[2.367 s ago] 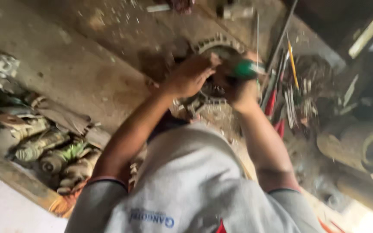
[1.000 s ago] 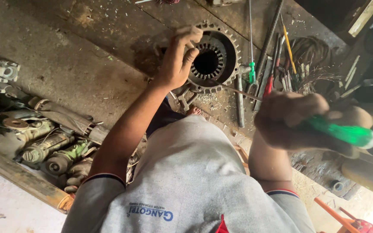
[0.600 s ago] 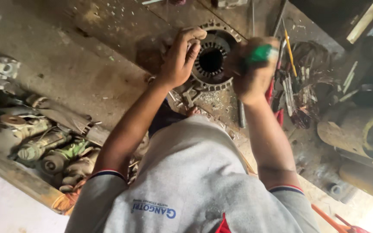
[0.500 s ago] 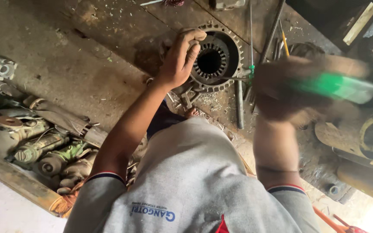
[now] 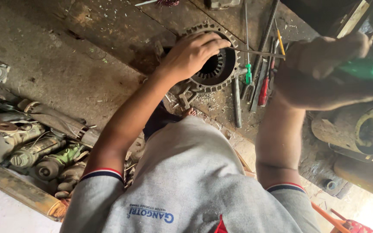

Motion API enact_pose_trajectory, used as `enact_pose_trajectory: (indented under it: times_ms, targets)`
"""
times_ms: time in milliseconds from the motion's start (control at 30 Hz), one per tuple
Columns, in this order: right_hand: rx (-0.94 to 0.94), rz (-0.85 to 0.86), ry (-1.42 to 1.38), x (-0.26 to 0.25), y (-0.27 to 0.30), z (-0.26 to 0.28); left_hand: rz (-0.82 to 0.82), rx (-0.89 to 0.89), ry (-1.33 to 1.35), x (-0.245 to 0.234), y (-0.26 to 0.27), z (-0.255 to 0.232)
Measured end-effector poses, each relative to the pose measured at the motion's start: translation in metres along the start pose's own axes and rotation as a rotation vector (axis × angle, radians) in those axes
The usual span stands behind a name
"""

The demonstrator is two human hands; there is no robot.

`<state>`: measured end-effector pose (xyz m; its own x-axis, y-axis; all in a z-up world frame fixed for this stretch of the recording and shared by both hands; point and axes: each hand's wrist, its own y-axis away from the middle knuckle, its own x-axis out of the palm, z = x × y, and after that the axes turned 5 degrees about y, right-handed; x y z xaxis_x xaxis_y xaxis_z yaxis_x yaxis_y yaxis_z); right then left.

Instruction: The person uses a hammer to strike the inner slots of a motor stator, then switches to a screwdriver to pry and adjust components inside the stator. The work is performed on a cluttered wooden workbench in a workshop.

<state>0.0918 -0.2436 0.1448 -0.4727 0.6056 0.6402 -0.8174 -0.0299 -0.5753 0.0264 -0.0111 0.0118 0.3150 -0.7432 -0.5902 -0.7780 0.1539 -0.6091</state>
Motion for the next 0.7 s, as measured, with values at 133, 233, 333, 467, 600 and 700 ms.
enact_pose_trajectory:
  times_ms: [133, 233, 333, 467, 600, 700]
  targets:
    - [0.08, 0.282, 0.269, 0.005, -0.005, -0.01, 0.028, 0.007, 0.024, 0.012, -0.01, 0.016]
    - [0.039, 0.088, 0.251, 0.006, -0.008, -0.02, -0.022, 0.017, 0.047, 0.013, -0.009, 0.021]
    - [0.037, -0.013, 0.186, 0.005, -0.004, -0.029, -0.04, 0.02, 0.071, 0.012, -0.006, 0.022]
    - [0.061, -0.043, 0.325, 0.004, 0.009, -0.045, -0.051, -0.003, 0.038, 0.014, -0.004, 0.022]
    - [0.151, 0.015, 0.486, -0.002, 0.019, -0.077, -0.043, -0.086, 0.153, 0.012, -0.004, 0.024]
    - [0.313, 0.213, 0.493, -0.009, 0.018, -0.107, -0.119, -0.066, 0.045, 0.008, -0.008, 0.016]
